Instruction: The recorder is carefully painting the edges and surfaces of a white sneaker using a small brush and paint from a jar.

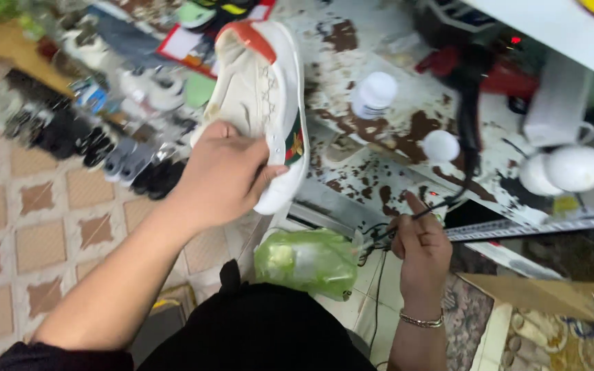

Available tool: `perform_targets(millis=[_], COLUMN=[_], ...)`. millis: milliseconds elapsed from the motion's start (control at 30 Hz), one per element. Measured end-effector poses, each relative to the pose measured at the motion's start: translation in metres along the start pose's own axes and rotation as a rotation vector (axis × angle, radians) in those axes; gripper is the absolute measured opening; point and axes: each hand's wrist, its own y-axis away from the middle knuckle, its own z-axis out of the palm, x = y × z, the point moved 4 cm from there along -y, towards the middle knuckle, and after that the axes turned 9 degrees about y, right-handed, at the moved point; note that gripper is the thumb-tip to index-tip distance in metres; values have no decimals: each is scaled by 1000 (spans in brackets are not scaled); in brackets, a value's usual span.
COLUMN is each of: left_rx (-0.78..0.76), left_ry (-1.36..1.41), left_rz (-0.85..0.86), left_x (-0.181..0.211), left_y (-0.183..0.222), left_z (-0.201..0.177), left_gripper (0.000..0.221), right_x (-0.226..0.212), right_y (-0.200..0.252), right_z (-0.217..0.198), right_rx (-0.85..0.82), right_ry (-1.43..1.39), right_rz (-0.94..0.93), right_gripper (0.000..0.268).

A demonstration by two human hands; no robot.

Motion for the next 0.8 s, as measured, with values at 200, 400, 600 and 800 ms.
perform_targets(millis=[200, 400, 600, 800], left_rx=[-128, -186, -130, 59], left_ry=[-425, -625, -793, -89], left_rz=[62, 84, 38, 140], left_x=[-50, -126, -126, -50], left_y=[-87, -155, -169, -142], left_z=[32, 69, 103, 142], left_gripper=[27, 24, 41, 80], right_x=[0, -32, -26, -6], right_y=[-2, -45, -129, -203], right_z=[-28, -8, 18, 37], right_rx=[-48, -185, -392, -405], right_ry=[227, 741, 1004, 1099], right_rz=[153, -8, -109, 41], right_gripper=[45, 42, 32, 32])
